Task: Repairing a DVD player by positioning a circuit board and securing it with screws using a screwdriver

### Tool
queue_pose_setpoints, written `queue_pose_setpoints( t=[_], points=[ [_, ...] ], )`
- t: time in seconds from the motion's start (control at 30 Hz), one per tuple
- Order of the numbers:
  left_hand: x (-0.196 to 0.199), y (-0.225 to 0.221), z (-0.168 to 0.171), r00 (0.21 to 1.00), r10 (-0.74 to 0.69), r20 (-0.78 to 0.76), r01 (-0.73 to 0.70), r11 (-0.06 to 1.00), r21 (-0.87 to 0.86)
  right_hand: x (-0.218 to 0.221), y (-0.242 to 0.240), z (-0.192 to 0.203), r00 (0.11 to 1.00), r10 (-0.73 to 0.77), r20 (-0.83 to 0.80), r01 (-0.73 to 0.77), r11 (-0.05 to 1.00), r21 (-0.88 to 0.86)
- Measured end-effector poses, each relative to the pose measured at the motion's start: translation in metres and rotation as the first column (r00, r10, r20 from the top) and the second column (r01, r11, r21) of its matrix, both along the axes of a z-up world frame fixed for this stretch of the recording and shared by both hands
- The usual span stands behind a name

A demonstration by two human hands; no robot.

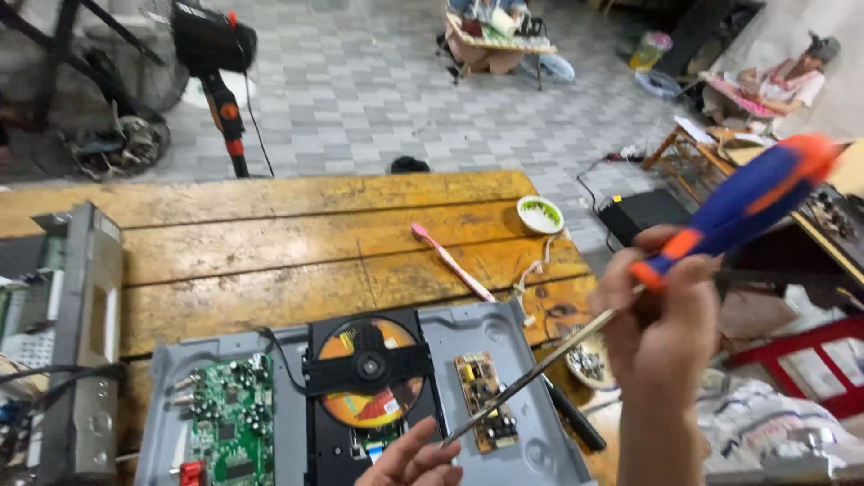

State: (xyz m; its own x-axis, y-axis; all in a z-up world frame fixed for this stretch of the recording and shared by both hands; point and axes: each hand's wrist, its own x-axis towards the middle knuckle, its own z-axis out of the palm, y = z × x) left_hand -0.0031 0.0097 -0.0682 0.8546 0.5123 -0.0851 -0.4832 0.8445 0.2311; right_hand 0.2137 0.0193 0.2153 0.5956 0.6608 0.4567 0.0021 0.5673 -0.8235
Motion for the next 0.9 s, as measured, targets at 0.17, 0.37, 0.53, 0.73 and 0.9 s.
queue_pose_setpoints(
  t=[0.17, 0.37, 0.53, 0.73, 0.9],
  points=[
    [-0.016, -0.015, 0.120, 0.462, 0.799, -0.386, 0.083, 0.394, 0.915, 0.078, -0.033, -0.008, 0.995, -0.087, 0.056, 0.093, 0.989, -0.118],
    [-0.007, -0.037, 0.111, 0.548, 0.827, -0.123, 0.551, -0.247, 0.797, 0.162, -0.087, -0.101, 0.983, -0.108, 0.150, 0.135, 0.973, -0.187],
    [0.008, -0.048, 0.100, 0.513, 0.855, -0.076, 0.655, -0.333, 0.678, 0.114, -0.084, -0.091, 0.938, -0.164, 0.305, 0.242, 0.940, -0.240],
    [0.017, -0.055, 0.091, 0.462, 0.887, 0.004, 0.715, -0.375, 0.589, 0.048, -0.072, -0.074, 0.927, -0.222, 0.302, 0.296, 0.928, -0.228],
    [0.023, -0.058, 0.086, 0.428, 0.901, 0.067, 0.770, -0.403, 0.495, 0.015, -0.077, -0.076, 0.890, -0.241, 0.387, 0.316, 0.938, -0.143]
  ],
)
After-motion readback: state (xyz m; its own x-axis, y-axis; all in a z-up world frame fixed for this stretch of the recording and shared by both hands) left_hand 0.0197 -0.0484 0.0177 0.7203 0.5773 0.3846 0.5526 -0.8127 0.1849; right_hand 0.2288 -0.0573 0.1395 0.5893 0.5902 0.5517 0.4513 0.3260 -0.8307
